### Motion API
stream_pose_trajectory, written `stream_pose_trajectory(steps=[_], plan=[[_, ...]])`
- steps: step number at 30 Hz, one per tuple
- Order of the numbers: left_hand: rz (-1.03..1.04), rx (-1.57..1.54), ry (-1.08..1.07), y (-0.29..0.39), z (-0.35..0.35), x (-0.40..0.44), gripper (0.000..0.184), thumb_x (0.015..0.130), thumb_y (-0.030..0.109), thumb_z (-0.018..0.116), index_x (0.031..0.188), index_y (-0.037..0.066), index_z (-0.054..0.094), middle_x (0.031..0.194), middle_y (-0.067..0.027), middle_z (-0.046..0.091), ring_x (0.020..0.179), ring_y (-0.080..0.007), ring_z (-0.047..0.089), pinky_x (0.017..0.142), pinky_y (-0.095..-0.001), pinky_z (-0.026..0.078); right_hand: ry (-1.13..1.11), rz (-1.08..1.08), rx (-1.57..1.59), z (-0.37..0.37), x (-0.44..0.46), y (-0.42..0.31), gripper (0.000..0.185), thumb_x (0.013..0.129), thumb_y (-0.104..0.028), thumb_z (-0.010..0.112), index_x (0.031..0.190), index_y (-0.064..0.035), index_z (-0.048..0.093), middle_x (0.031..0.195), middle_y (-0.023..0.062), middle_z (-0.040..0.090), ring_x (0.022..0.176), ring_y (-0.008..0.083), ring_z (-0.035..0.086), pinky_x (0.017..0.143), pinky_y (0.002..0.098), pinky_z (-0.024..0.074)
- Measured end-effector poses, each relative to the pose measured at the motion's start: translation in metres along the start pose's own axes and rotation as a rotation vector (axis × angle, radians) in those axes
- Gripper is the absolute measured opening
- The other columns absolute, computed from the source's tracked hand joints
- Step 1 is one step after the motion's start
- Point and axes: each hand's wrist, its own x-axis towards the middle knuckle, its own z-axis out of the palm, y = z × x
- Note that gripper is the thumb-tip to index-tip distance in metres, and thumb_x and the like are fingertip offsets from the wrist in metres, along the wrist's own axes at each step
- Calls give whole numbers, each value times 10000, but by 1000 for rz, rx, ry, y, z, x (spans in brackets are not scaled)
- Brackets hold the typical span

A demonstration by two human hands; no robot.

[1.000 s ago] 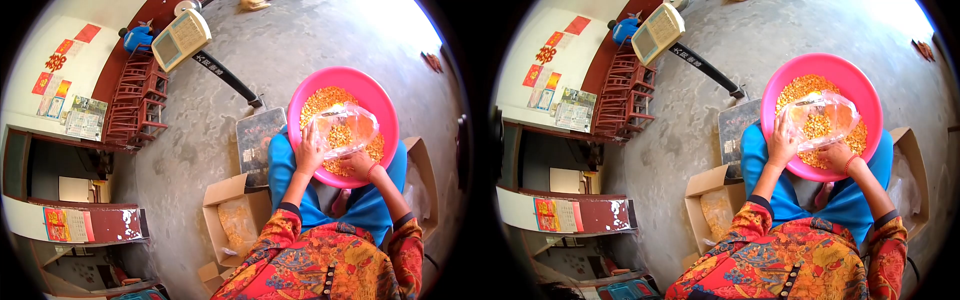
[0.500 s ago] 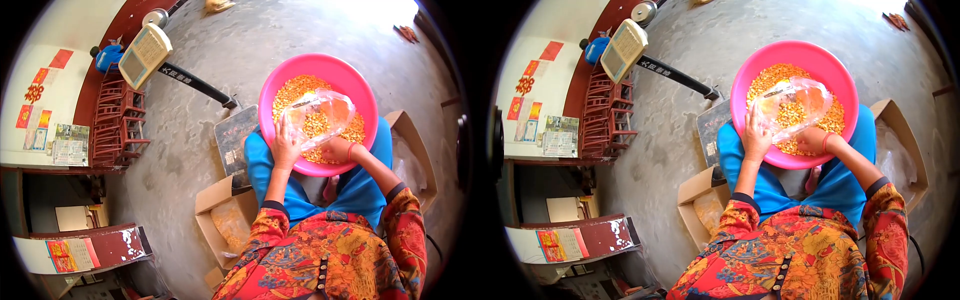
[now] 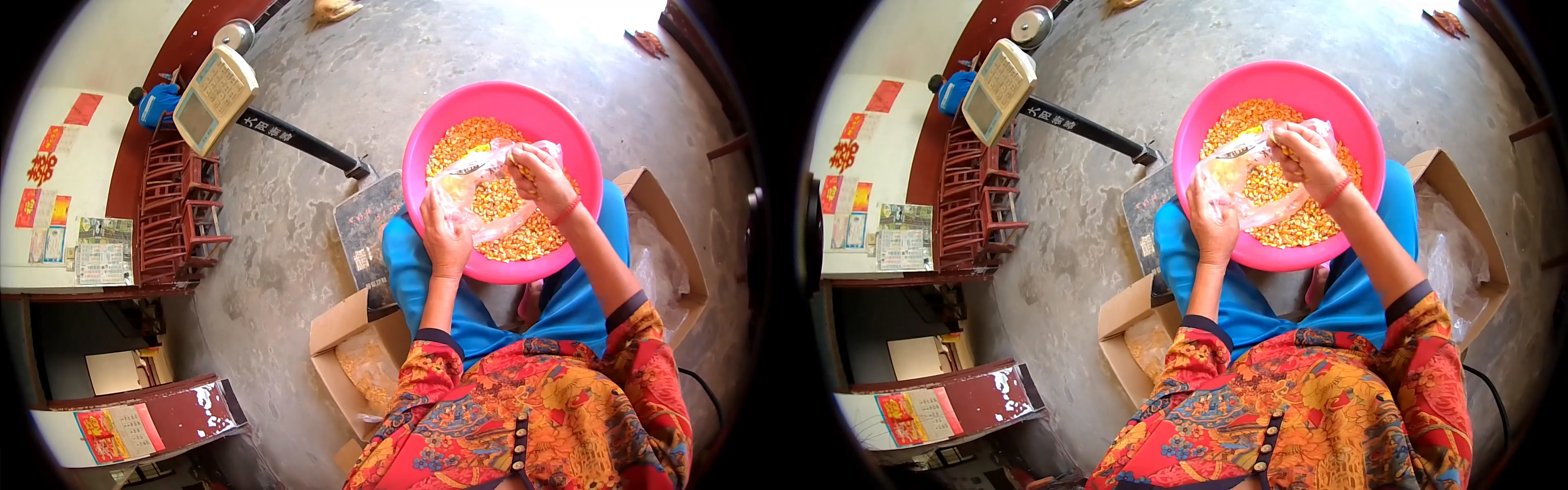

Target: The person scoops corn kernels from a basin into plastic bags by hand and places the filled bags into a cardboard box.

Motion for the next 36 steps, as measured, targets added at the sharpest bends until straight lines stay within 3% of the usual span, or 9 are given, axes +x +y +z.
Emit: stream_pose_trajectory(steps=[3,6,18,20,23,25,30,34,36], plan=[[35,2,35,-4,1,0,749,625,-14,478,1349,-18,285,1262,-271,396,1172,-429,399,994,-440,360,89,-358,-597,3,21,20,141,830,-167,548,797,-53,623,685,37,577,560,128,537,538,271,442],[26,-23,18,-2,-1,1,751,622,-24,469,1348,-29,279,1268,-281,387,1185,-430,388,1002,-439,351,-35,-476,-1159,-10,31,53,144,797,-148,565,835,-39,652,849,153,633,798,292,611,734,388,479],[87,33,-141,-2,2,2,586,621,-93,453,1070,214,671,1339,-161,383,1161,-328,491,893,-376,461,-64,-409,-1324,-31,69,26,490,664,-151,641,1127,-29,540,1058,215,569,1064,353,511,931,420,400],[3,205,-175,4,3,2,513,646,-48,482,1060,189,671,1257,-157,482,1096,-311,534,873,-377,467,84,-948,-1359,-40,87,41,361,665,-149,636,997,-14,595,905,214,598,924,313,583,820,400,456],[-93,301,-306,-1,8,1,438,698,9,520,1079,173,662,1074,-155,594,988,-314,578,809,-393,482,-71,-455,-1555,-17,58,8,239,688,-99,614,907,-6,631,821,193,618,800,270,622,721,348,491],[-113,286,-275,3,8,2,352,731,36,540,1053,126,650,1015,-151,601,933,-314,580,774,-401,482,-29,-592,-1549,-5,28,-3,172,735,-86,607,881,-6,647,773,158,635,712,233,632,649,306,498],[-122,168,-107,3,5,2,220,785,90,581,1002,75,610,949,-140,598,845,-316,584,721,-402,482,-747,56,-1104,-6,-23,-17,173,859,-133,588,970,-19,657,859,96,668,796,156,617,739,301,484],[-211,143,-78,2,2,0,325,724,18,571,1041,92,585,969,-131,580,837,-332,574,724,-411,480,-749,-9,-1618,-50,-24,8,195,781,-147,548,908,-62,669,869,107,667,810,268,632,741,378,485],[-70,164,25,2,3,-1,414,704,-11,539,1091,121,601,1030,-138,575,882,-353,572,758,-422,478,-374,-265,-1949,-75,-21,22,235,735,-136,538,927,-77,659,904,122,655,885,318,618,776,425,477]])
